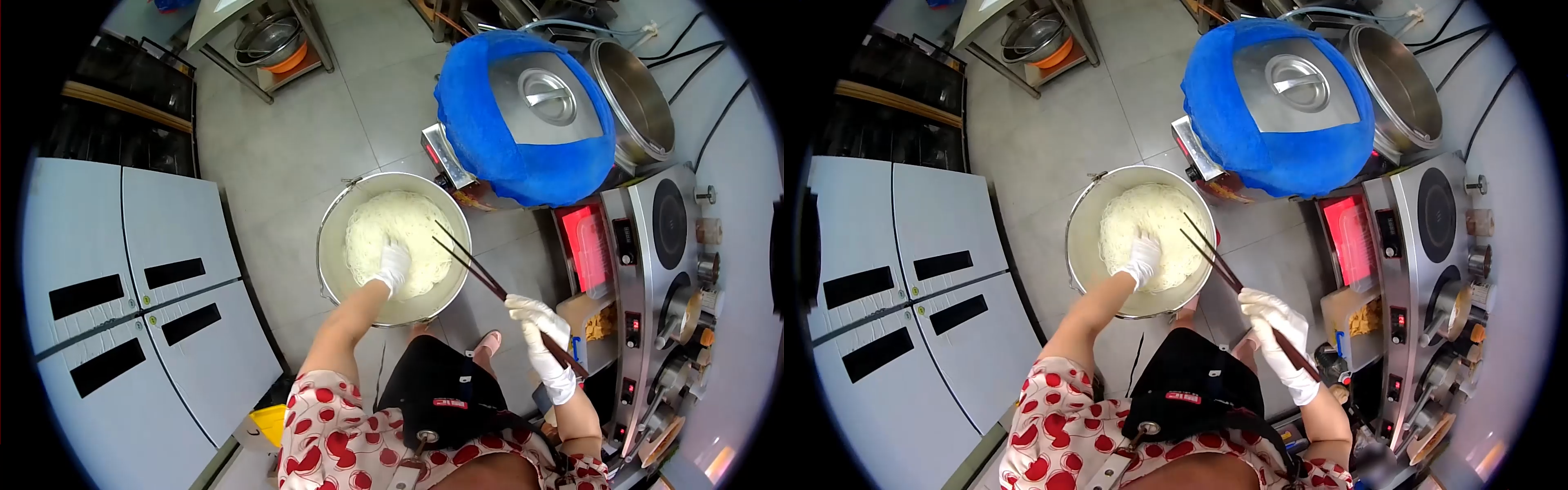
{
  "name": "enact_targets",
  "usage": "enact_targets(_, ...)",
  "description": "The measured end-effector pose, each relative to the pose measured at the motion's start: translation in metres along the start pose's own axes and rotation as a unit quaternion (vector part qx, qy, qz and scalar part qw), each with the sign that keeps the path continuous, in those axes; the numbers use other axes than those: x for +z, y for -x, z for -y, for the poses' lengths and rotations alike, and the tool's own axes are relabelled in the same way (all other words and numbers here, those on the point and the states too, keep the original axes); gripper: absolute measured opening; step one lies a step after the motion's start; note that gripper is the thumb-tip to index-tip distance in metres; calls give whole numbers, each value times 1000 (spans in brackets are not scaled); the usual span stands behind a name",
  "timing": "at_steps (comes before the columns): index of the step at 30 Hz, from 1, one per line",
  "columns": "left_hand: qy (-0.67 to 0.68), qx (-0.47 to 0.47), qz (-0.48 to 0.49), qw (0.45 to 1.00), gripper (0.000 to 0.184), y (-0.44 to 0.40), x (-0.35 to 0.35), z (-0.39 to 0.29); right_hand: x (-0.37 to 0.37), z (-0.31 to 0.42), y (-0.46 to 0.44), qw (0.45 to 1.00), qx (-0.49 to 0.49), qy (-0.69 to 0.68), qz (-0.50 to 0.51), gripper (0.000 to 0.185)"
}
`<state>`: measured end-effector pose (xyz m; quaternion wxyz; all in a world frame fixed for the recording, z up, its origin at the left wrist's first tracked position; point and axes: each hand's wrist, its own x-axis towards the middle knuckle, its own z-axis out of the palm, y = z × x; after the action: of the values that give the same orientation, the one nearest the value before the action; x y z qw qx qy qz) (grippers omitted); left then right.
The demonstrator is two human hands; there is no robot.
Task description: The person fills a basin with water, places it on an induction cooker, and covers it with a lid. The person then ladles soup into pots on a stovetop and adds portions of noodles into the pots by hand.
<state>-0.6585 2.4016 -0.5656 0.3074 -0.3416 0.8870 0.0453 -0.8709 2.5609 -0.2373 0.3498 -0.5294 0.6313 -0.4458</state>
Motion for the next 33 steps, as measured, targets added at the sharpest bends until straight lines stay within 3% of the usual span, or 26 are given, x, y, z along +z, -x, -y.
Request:
enact_targets(1, -20, 6, -14, 1000, 52, -8, 24, -5, 0, -3, -2, 1000, -3, 4, -10, 10)
enact_targets(2, -32, 21, -73, 997, 28, -1, 15, -1, 1, -3, -6, 1000, -11, 11, -10, 10)
enact_targets(5, 90, -67, -69, 991, 16, 0, -21, 27, 9, -9, -12, 999, -44, 24, 1, 11)
enact_targets(8, 213, -25, -140, 967, 17, 53, -93, 68, 23, -26, -13, 992, -109, 51, 31, 17)
enact_targets(11, 230, 8, -317, 920, 22, 92, -113, 84, 38, -41, -5, 983, -148, 95, 55, 21)
enact_targets(14, 256, 2, -342, 904, 23, 130, -153, 92, 49, -44, -1, 971, -189, 129, 72, 21)
enact_targets(17, 311, -26, -287, 906, 25, 170, -205, 101, 51, -42, 4, 961, -218, 153, 78, 21)
enact_targets(21, 389, -28, -322, 863, 27, 217, -257, 109, 41, -33, 10, 966, -219, 121, 68, 20)
enact_targets(23, 333, -14, -392, 858, 27, 237, -275, 115, 36, -27, 14, 968, -212, 119, 57, 20)
enact_targets(25, 358, -29, -386, 850, 28, 266, -314, 118, 31, -22, 17, 969, -212, 116, 50, 19)
enact_targets(27, 443, -34, -372, 815, 32, 290, -341, 124, 28, -22, 21, 970, -211, 116, 43, 20)
enact_targets(28, 421, -37, -420, 803, 30, 301, -352, 125, 26, -21, 22, 970, -210, 113, 47, 19)
enact_targets(29, 522, -12, -415, 745, 26, 313, -367, 124, 27, -19, 23, 969, -213, 112, 48, 19)
enact_targets(30, 550, 3, -419, 723, 26, 328, -383, 125, 28, -18, 25, 969, -215, 110, 49, 19)
enact_targets(33, 541, 34, -500, 675, 40, 365, -414, 134, 31, -16, 26, 968, -222, 99, 61, 17)
